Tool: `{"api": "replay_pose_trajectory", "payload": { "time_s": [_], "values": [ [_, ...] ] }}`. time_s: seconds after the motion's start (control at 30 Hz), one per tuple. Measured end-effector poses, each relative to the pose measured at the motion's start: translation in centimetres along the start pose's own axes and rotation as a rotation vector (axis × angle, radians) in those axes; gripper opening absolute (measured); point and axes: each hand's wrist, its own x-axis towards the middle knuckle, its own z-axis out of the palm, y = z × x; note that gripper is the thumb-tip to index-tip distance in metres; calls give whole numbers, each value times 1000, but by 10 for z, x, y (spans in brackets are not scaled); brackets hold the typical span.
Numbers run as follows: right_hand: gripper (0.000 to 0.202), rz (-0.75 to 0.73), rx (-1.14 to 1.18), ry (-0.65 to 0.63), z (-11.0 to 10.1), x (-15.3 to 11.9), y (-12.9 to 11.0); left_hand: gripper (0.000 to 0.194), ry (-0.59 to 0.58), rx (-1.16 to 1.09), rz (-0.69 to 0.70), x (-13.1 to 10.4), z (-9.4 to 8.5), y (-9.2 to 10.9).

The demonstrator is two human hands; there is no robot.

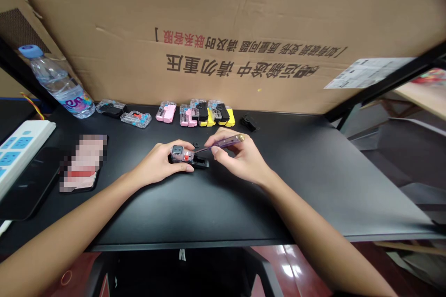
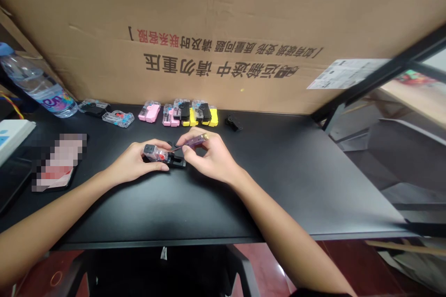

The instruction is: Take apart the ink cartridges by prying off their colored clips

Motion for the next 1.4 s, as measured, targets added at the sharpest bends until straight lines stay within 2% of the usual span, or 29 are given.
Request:
{"api": "replay_pose_trajectory", "payload": {
  "time_s": [0.17,0.3,0.53,0.63,0.8,0.9,1.03,1.13,1.27,1.4],
  "values": [
    [9,-58,-44,-8,-3,1,0,46,-3,-18,3,0,0,0],
    [13,-105,-32,-59,-3,2,-1,38,-5,28,0,0,-1,1],
    [15,-129,-52,-144,-6,5,-2,40,-42,18,-1,0,-2,0],
    [12,-120,-56,-108,-3,3,2,40,-24,13,-9,0,-2,0],
    [25,-56,-38,37,5,0,10,39,0,15,-10,1,-1,3],
    [24,-50,-3,79,2,0,8,40,12,18,-15,1,-1,3],
    [31,-61,33,-17,-4,1,2,43,20,22,-16,1,-1,1],
    [32,-6,82,-103,-3,-1,3,44,42,35,-13,1,-1,-1],
    [36,50,156,-98,3,-6,8,44,51,55,-18,2,-2,-2],
    [33,52,123,-81,4,-6,8,45,58,54,-22,2,-1,-1]
  ]
}}
